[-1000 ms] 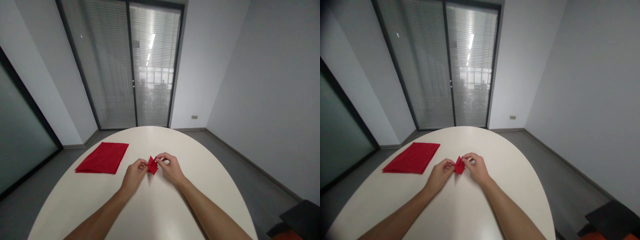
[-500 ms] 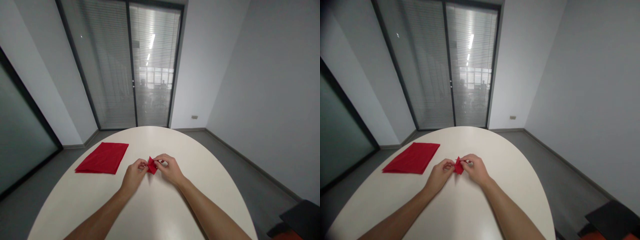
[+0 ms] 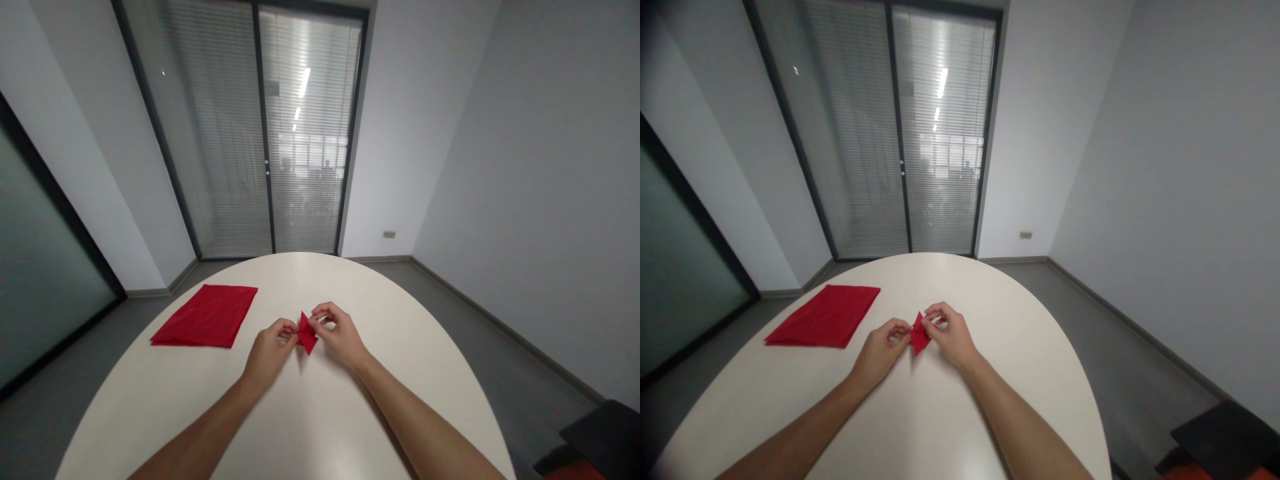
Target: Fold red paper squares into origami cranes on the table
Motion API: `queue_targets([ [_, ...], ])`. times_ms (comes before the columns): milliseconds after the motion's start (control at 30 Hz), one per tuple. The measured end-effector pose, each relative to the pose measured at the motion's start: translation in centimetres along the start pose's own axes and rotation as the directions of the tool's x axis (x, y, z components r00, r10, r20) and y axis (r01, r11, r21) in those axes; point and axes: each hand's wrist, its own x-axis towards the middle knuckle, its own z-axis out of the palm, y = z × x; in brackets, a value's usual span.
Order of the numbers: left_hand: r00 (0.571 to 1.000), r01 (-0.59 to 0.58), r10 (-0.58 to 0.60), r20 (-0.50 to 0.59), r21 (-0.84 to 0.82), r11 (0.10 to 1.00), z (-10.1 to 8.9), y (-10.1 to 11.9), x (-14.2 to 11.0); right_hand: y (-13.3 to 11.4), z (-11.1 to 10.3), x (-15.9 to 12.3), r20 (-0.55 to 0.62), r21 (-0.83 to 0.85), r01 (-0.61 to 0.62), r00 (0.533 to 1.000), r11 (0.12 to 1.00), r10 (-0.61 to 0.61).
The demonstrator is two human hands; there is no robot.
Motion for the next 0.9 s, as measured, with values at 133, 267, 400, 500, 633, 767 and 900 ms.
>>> queue_targets([
  [133, 1.000, -0.006, 0.005, -0.025, -0.031, 1.000, 0.1, -0.4, 0.2, 0.0, 0.0, -0.1, 0.009, 0.011, -0.050, 0.999, 0.999, 0.050],
  [267, 0.995, -0.013, 0.001, -0.101, -0.112, 0.994, 0.2, -0.7, 0.5, 0.0, -0.4, -0.1, 0.003, 0.006, -0.065, 0.998, 0.998, 0.065],
  [400, 0.988, 0.036, -0.062, -0.140, -0.182, 0.983, 0.1, -0.8, 0.8, 0.2, -0.6, -0.3, 0.076, -0.008, -0.068, 0.995, 0.998, 0.068],
  [500, 0.990, 0.041, -0.069, -0.127, -0.213, 0.976, 0.1, -0.8, 0.9, 0.5, -0.2, -0.6, 0.164, 0.052, -0.114, 0.981, 0.992, 0.105],
  [633, 0.992, 0.052, -0.077, -0.096, -0.247, 0.968, 0.2, -0.7, 0.8, 0.8, 0.4, -0.7, 0.186, 0.155, -0.168, 0.973, 0.973, 0.139],
  [767, 0.992, 0.095, -0.114, -0.053, -0.273, 0.957, 0.3, -0.5, 0.7, 1.1, 0.4, -0.4, 0.160, 0.219, -0.195, 0.974, 0.956, 0.162],
  [900, 0.992, 0.115, -0.124, -0.012, -0.288, 0.951, 0.3, -0.3, 0.6, 1.3, 0.3, -0.2, 0.146, 0.260, -0.201, 0.975, 0.944, 0.168],
])
